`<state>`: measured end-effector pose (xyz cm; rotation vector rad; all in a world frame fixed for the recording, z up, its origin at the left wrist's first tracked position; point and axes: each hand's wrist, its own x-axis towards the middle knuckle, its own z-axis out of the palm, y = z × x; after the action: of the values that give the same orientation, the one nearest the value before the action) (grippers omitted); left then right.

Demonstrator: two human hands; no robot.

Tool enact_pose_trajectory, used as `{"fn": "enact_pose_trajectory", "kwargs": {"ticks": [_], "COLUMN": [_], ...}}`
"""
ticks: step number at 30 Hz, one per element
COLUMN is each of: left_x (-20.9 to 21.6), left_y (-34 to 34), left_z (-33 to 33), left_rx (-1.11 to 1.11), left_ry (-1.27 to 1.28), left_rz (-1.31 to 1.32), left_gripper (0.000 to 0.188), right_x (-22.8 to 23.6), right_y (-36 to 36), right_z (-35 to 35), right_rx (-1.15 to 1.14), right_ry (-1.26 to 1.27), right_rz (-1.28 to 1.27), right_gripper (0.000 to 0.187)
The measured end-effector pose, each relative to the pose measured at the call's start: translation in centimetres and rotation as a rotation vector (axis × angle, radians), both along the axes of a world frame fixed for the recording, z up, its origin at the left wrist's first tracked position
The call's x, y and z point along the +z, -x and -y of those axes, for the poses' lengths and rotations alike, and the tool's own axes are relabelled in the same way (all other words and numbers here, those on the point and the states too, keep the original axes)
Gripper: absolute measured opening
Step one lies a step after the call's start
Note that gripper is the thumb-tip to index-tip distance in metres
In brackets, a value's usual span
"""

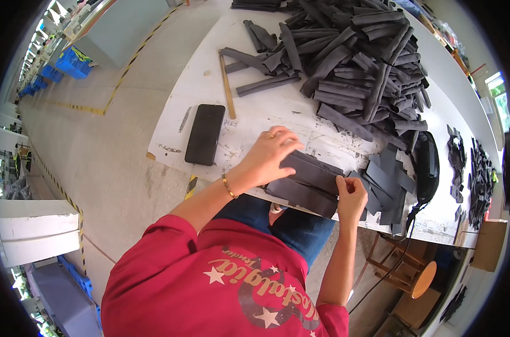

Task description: The recorder is sorting through and inspecting long black foam or rubber parts on a large work surface.

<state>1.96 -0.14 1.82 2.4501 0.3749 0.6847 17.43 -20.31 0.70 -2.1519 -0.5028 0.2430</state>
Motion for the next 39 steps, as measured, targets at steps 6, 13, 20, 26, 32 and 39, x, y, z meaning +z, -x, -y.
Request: {"fn": "enact_pose_trajectory", "kwargs": {"ticks": [6, 13, 20, 26, 32, 39], "left_x": [0.1, 1.2, 0.3, 2.0, -0.8, 1.2], "left_y": [-3.6, -5.3, -5.5, -11.9, -19.3, -17.6], "left_z": [-0.2, 0.6, 1.0, -1.1, -1.2, -1.1], "left_rx": [-0.434, -0.494, -0.480, -0.395, -0.244, -0.155], "left_ry": [-0.259, -0.360, -0.280, -0.215, -0.610, 0.015], "left_rz": [-0.222, -0.475, -0.338, 0.006, -0.022, 0.171], "left_gripper": [0.058, 0.058, 0.048, 0.025, 0.013, 0.011], "right_x": [0.1, 0.2, 0.6, 2.1, -1.0, -1.8], "right_y": [-0.1, 0.2, -1.0, -6.8, -10.9, -11.7], "right_z": [0.0, -0.1, -0.8, 5.0, 6.6, 7.3], "right_rx": [-0.036, -0.045, -0.003, 0.054, 0.362, 0.637], "right_ry": [0.013, 0.006, 0.018, 0.206, 0.603, 0.659], "right_rz": [-0.017, 0.029, 0.064, 0.396, 0.918, 1.113], "right_gripper": [0.026, 0.020, 0.024, 0.012, 0.028, 0.011]}}
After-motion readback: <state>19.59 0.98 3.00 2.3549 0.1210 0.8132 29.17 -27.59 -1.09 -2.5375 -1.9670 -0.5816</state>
